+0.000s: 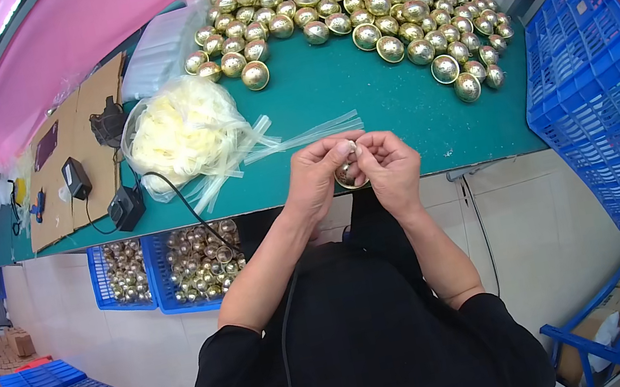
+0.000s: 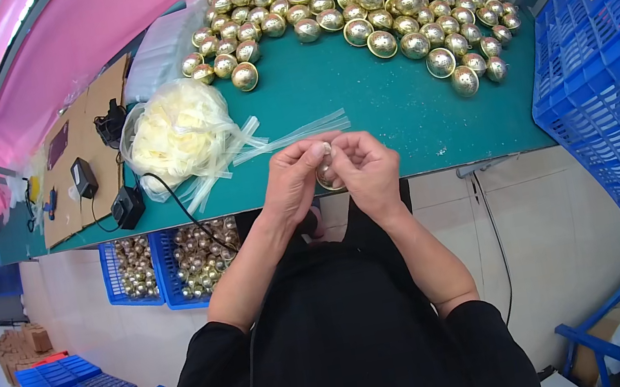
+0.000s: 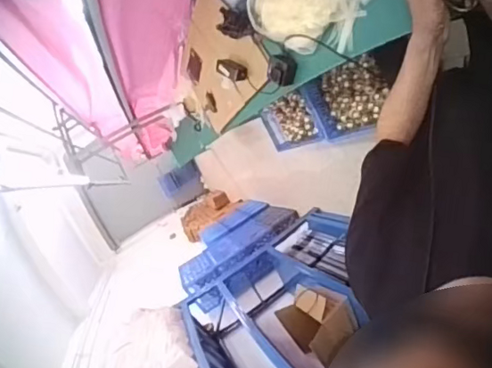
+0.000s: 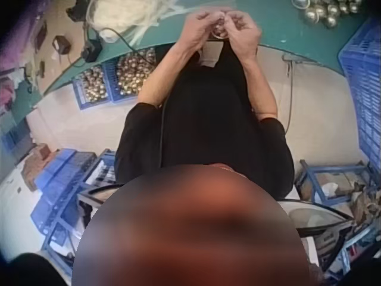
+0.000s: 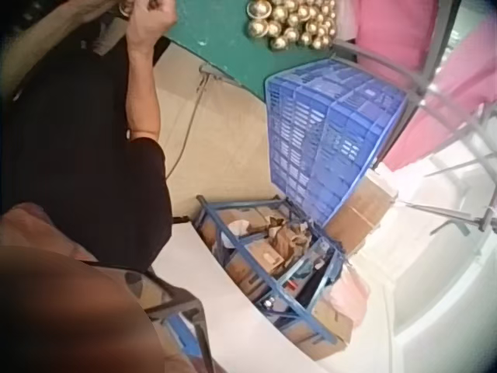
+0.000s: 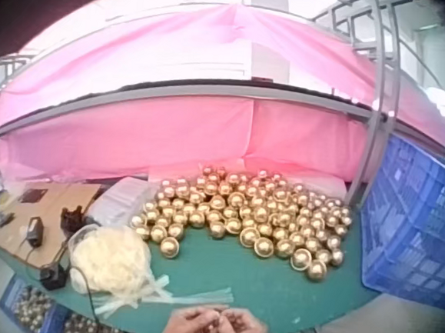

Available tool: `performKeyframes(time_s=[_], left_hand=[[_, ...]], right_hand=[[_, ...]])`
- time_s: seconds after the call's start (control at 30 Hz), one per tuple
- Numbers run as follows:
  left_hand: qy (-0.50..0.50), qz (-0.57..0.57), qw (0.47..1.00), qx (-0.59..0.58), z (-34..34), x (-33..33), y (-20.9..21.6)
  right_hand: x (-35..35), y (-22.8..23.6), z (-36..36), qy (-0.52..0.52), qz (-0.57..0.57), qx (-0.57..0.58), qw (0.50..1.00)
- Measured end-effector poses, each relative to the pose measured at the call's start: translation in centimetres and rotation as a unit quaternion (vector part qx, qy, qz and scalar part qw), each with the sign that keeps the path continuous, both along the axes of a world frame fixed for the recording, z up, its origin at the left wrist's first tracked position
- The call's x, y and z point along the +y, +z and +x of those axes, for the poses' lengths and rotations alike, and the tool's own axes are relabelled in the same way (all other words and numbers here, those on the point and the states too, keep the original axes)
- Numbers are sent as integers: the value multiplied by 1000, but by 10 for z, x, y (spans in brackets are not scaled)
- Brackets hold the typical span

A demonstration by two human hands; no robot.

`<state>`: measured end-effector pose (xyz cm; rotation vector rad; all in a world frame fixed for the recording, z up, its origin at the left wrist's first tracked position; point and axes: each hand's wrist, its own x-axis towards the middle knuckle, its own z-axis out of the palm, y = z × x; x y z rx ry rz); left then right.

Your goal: The person is tying thin white strings to small gold-colored spherical holiday ornaments at a factory workstation.

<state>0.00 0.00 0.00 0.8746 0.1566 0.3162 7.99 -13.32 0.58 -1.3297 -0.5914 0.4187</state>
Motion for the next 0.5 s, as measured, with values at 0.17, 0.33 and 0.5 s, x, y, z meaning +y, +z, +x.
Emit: performKeyframes(time_s=[0.17,0.33,0.5], left_hand=[[68,67,995,15,1,-7,4],[71,115,989,53,-1,-13,16],[94,161,981,54,-4,-19,19]], right_hand=[[5,1,-7,-54,48,-37,997],[1,-3,-4,-74,45,-112,990],[-2,1,0,-111,-17,-186,976]])
